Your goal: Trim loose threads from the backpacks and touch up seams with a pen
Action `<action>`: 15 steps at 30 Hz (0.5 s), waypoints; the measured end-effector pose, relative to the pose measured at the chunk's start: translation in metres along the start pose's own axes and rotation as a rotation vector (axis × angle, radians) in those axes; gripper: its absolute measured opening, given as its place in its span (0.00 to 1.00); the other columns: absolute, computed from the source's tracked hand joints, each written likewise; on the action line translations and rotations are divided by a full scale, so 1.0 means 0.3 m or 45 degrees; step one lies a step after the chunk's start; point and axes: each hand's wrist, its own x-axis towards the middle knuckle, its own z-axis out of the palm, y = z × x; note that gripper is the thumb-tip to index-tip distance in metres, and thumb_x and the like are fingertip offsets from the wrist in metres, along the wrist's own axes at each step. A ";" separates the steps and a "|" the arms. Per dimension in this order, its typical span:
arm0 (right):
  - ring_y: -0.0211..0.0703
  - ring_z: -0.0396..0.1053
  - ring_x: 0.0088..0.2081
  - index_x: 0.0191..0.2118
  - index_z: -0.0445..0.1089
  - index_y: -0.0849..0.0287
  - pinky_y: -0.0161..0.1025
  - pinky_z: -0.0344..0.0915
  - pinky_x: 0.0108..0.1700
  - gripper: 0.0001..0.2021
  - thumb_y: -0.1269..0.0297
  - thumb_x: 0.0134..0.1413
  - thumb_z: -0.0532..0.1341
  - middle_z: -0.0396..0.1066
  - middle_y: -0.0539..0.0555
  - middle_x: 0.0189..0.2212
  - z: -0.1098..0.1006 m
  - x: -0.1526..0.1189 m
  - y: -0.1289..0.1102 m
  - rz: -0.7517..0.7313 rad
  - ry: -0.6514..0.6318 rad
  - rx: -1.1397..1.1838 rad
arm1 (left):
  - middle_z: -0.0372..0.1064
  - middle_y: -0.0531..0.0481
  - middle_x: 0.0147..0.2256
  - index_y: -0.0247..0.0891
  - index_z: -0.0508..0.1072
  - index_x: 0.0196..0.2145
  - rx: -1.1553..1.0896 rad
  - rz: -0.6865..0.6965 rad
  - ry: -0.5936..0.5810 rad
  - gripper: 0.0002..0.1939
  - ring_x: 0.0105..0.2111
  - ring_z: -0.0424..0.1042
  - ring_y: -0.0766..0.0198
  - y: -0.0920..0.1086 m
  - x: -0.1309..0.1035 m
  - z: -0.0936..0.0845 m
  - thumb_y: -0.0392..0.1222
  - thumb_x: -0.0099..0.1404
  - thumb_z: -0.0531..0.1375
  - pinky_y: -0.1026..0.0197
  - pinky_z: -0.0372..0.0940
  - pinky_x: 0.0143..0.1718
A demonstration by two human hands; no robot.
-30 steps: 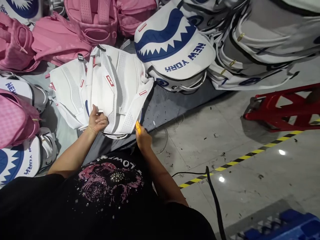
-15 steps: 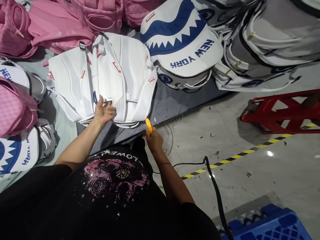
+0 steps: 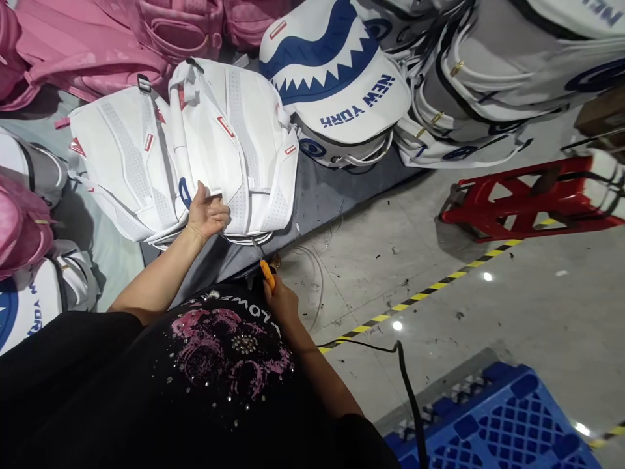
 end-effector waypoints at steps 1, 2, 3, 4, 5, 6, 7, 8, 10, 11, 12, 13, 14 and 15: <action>0.50 0.75 0.36 0.56 0.68 0.58 0.37 0.58 0.33 0.19 0.56 0.68 0.51 0.78 0.58 0.36 -0.003 0.013 -0.008 0.020 -0.007 -0.016 | 0.74 0.51 0.30 0.39 0.71 0.36 0.058 -0.012 0.014 0.27 0.14 0.55 0.77 -0.001 -0.009 0.002 0.63 0.74 0.46 0.72 0.51 0.14; 0.50 0.75 0.36 0.56 0.68 0.59 0.37 0.58 0.33 0.19 0.56 0.69 0.50 0.78 0.58 0.36 -0.006 0.022 -0.010 0.041 -0.005 -0.024 | 0.74 0.51 0.31 0.39 0.71 0.38 0.171 -0.014 0.052 0.24 0.15 0.58 0.76 -0.007 -0.026 0.003 0.62 0.73 0.49 0.71 0.53 0.15; 0.50 0.75 0.36 0.55 0.68 0.59 0.37 0.58 0.33 0.19 0.55 0.69 0.50 0.78 0.58 0.36 -0.009 0.026 -0.009 0.055 0.006 -0.023 | 0.74 0.49 0.34 0.39 0.71 0.41 0.346 0.012 0.123 0.20 0.18 0.63 0.74 -0.021 -0.051 0.001 0.59 0.72 0.54 0.70 0.56 0.16; 0.49 0.75 0.36 0.55 0.68 0.58 0.37 0.58 0.33 0.19 0.55 0.70 0.49 0.78 0.58 0.36 -0.010 0.028 -0.005 0.061 0.023 -0.016 | 0.75 0.47 0.38 0.40 0.71 0.47 0.577 0.091 0.224 0.17 0.22 0.68 0.71 -0.042 -0.082 -0.003 0.56 0.70 0.57 0.69 0.61 0.20; 0.49 0.76 0.36 0.56 0.68 0.59 0.37 0.58 0.33 0.19 0.55 0.70 0.49 0.78 0.58 0.36 -0.010 0.029 -0.002 0.062 0.037 -0.009 | 0.74 0.44 0.46 0.41 0.68 0.54 0.853 0.236 0.333 0.20 0.29 0.74 0.66 -0.071 -0.115 -0.012 0.53 0.69 0.60 0.66 0.67 0.26; 0.49 0.76 0.37 0.56 0.68 0.59 0.38 0.58 0.33 0.19 0.55 0.70 0.49 0.78 0.58 0.36 -0.008 0.031 0.001 0.060 0.044 -0.003 | 0.70 0.40 0.54 0.42 0.63 0.61 1.161 0.433 0.422 0.27 0.40 0.77 0.59 -0.107 -0.146 -0.024 0.50 0.67 0.61 0.61 0.72 0.35; 0.50 0.76 0.37 0.55 0.68 0.59 0.38 0.59 0.34 0.19 0.55 0.70 0.49 0.78 0.58 0.36 -0.006 0.036 0.001 0.052 0.048 0.002 | 0.63 0.37 0.62 0.43 0.57 0.66 1.491 0.652 0.465 0.33 0.53 0.73 0.51 -0.146 -0.169 -0.038 0.48 0.67 0.61 0.54 0.72 0.47; 0.50 0.76 0.37 0.55 0.68 0.59 0.38 0.59 0.34 0.19 0.56 0.70 0.49 0.78 0.58 0.37 -0.003 0.046 -0.001 0.045 0.050 0.008 | 0.54 0.35 0.68 0.43 0.52 0.69 1.836 0.844 0.431 0.37 0.63 0.63 0.45 -0.185 -0.180 -0.055 0.46 0.67 0.61 0.46 0.66 0.58; 0.50 0.76 0.38 0.55 0.68 0.60 0.38 0.60 0.34 0.19 0.56 0.70 0.49 0.78 0.59 0.37 0.000 0.074 -0.008 0.027 0.056 0.018 | 0.40 0.35 0.73 0.41 0.48 0.71 2.504 1.055 0.200 0.38 0.72 0.41 0.40 -0.250 -0.157 -0.083 0.39 0.67 0.58 0.35 0.48 0.69; 0.51 0.76 0.38 0.55 0.68 0.60 0.38 0.61 0.34 0.19 0.56 0.70 0.48 0.78 0.60 0.38 -0.001 0.090 -0.010 0.011 0.060 0.023 | 0.38 0.35 0.73 0.40 0.49 0.71 2.779 1.068 0.069 0.38 0.73 0.35 0.40 -0.271 -0.126 -0.093 0.35 0.67 0.56 0.32 0.43 0.70; 0.51 0.77 0.39 0.56 0.68 0.60 0.39 0.62 0.35 0.20 0.56 0.70 0.48 0.79 0.60 0.38 -0.004 0.105 -0.010 -0.008 0.058 0.026 | 0.39 0.35 0.73 0.39 0.51 0.71 2.990 1.053 -0.026 0.37 0.73 0.35 0.40 -0.283 -0.087 -0.099 0.31 0.66 0.54 0.31 0.40 0.70; 0.52 0.77 0.39 0.57 0.67 0.60 0.39 0.62 0.35 0.21 0.55 0.70 0.48 0.79 0.60 0.39 -0.009 0.116 -0.006 -0.025 0.045 0.026 | 0.41 0.34 0.72 0.38 0.52 0.71 3.133 1.035 -0.073 0.37 0.73 0.36 0.40 -0.288 -0.045 -0.102 0.28 0.66 0.52 0.30 0.40 0.69; 0.52 0.77 0.39 0.59 0.66 0.60 0.39 0.63 0.35 0.22 0.55 0.69 0.48 0.79 0.60 0.38 -0.018 0.122 0.004 -0.043 0.021 0.025 | 0.43 0.33 0.72 0.37 0.53 0.71 3.218 1.025 -0.074 0.36 0.72 0.38 0.39 -0.289 -0.006 -0.102 0.27 0.66 0.51 0.29 0.40 0.69; 0.53 0.77 0.39 0.61 0.65 0.60 0.40 0.64 0.35 0.23 0.54 0.69 0.48 0.79 0.60 0.38 -0.029 0.123 0.019 -0.066 -0.003 0.029 | 0.45 0.31 0.71 0.36 0.54 0.70 3.259 1.022 -0.051 0.35 0.72 0.41 0.39 -0.287 0.027 -0.101 0.27 0.66 0.49 0.28 0.41 0.69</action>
